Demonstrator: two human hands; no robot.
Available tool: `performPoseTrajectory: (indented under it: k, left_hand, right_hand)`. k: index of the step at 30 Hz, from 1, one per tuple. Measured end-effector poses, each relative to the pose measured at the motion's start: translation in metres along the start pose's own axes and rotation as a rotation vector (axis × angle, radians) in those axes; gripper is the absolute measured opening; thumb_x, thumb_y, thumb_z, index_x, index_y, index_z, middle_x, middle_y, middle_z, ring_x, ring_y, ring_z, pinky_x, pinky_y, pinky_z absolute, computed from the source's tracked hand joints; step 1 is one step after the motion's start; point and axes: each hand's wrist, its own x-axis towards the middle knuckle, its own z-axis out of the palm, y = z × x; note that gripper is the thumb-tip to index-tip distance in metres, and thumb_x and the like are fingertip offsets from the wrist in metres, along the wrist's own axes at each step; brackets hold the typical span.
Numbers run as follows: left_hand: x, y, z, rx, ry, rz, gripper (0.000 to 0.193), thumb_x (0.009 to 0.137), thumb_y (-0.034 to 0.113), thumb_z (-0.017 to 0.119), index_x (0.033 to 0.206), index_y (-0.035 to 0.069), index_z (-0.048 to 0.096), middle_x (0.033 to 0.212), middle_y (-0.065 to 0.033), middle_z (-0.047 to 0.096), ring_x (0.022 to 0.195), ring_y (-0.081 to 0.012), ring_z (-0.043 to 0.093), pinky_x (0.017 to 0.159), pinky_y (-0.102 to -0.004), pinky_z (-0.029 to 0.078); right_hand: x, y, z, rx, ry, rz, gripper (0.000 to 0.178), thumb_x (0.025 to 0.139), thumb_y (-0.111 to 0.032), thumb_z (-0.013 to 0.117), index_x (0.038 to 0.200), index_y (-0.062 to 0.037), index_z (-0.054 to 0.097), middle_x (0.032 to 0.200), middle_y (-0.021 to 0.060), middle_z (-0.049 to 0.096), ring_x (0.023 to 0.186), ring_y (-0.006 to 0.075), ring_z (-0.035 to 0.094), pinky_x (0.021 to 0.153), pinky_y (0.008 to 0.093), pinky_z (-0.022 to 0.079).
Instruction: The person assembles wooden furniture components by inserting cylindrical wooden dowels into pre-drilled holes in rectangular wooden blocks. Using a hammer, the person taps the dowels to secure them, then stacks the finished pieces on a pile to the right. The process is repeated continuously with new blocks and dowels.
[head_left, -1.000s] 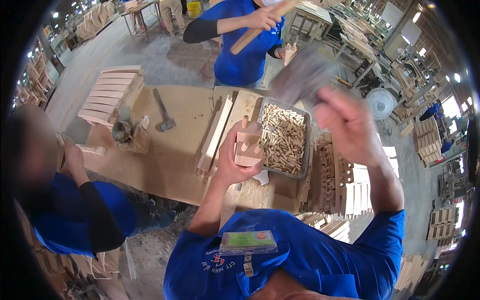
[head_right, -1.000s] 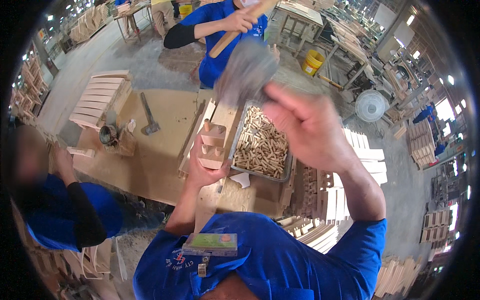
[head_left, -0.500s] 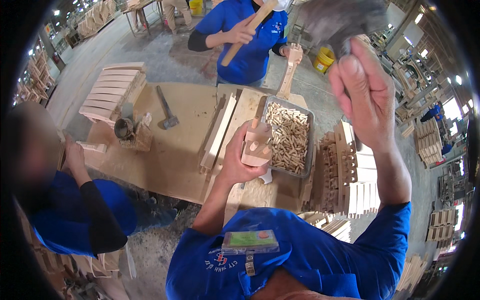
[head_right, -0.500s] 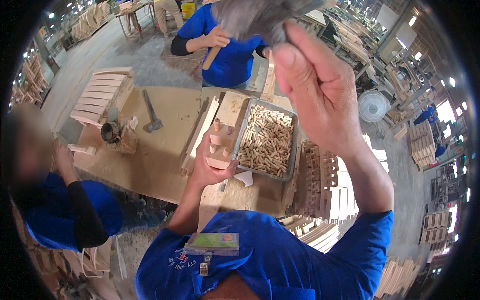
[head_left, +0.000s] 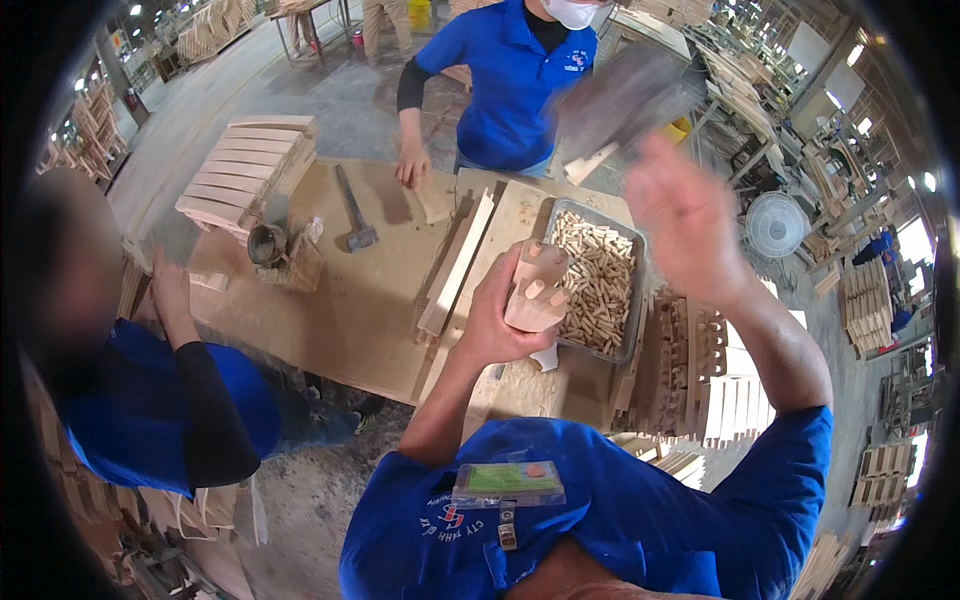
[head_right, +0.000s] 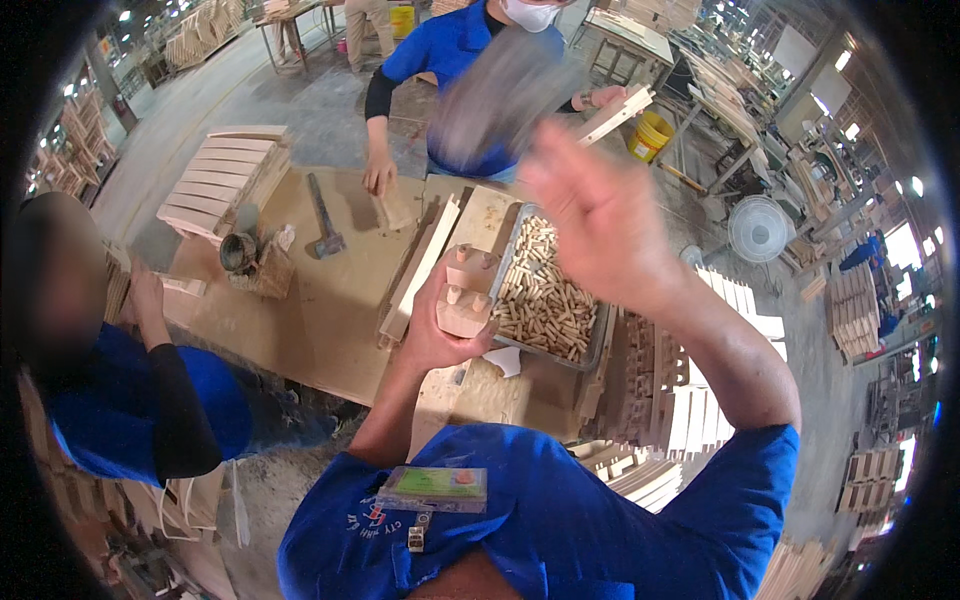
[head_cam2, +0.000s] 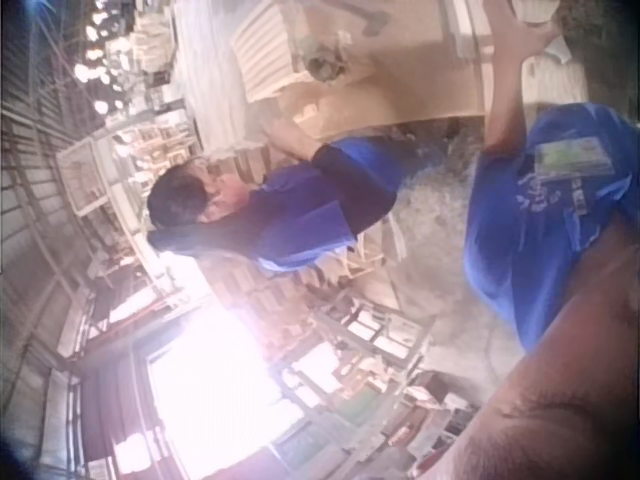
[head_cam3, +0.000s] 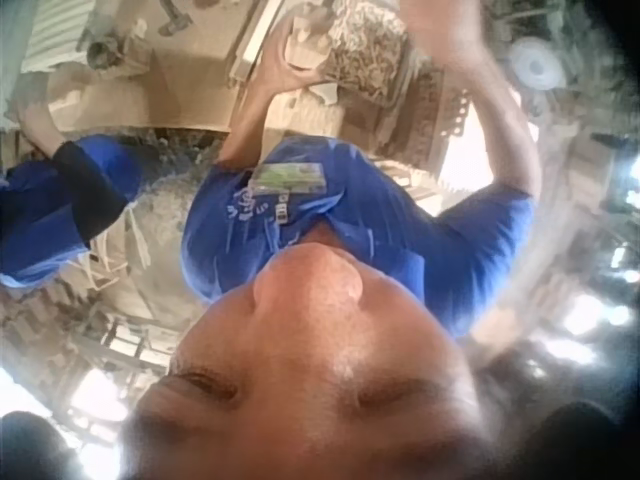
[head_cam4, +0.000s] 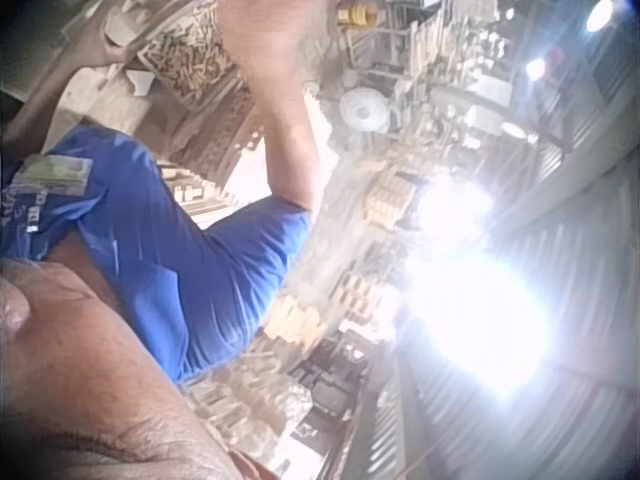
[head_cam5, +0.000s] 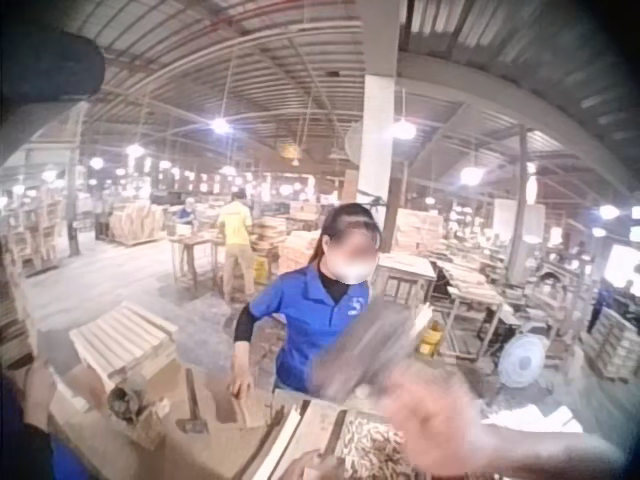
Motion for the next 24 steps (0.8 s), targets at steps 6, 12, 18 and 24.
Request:
performPoseTrajectory:
  k: [6,12,18,24]
  left_hand:
    - [0.001,-0.009,0.0,0.019,-0.028,0.012,0.093,0.065,0.019,0.084,0.148,0.002,0.046,0.123,-0.0144,0.065,0.11,-0.0273,0.066,0.097,-0.0391,0.053]
    - [-0.004,-0.008,0.0,-0.013,0.025,0.011,0.083,0.068,0.017,0.084,0.142,0.001,0.051,0.123,-0.0107,0.066,0.109,-0.0188,0.064,0.097,-0.0355,0.052]
    - [0.0,-0.007,0.002,0.024,-0.038,0.01,0.098,0.063,0.017,0.087,0.15,0.003,0.045,0.127,-0.0159,0.063,0.114,-0.0304,0.066,0.1,-0.0391,0.053]
    - [-0.005,-0.01,0.003,-0.094,-0.028,-0.101,0.098,0.064,0.016,0.086,0.151,0.001,0.044,0.126,-0.0157,0.062,0.115,-0.0275,0.066,0.099,-0.039,0.053]
  right_hand:
    - [-0.013,0.005,-0.011,-0.241,-0.283,-0.006,0.033,0.105,-0.024,0.063,0.128,-0.0014,0.06,0.088,0.0209,0.072,0.081,0.0434,0.071,0.069,0.0481,0.052]
    - [-0.06,-0.015,-0.025,0.198,0.188,0.106,0.033,0.106,-0.02,0.064,0.125,0.0063,0.06,0.067,0.0067,0.055,0.057,0.0208,0.052,0.059,0.0345,0.045]
    - [-0.073,0.004,0.003,-0.2,-0.176,-0.118,0.019,0.103,-0.015,0.065,0.109,0.0031,0.065,0.07,0.0055,0.057,0.06,0.0163,0.056,0.055,0.0326,0.042]
    - [-0.067,-0.036,-0.024,0.106,0.251,0.066,0.045,0.116,-0.043,0.035,0.105,-0.0048,0.057,0.067,-0.0019,0.051,0.054,0.0014,0.039,0.051,0.022,0.031]
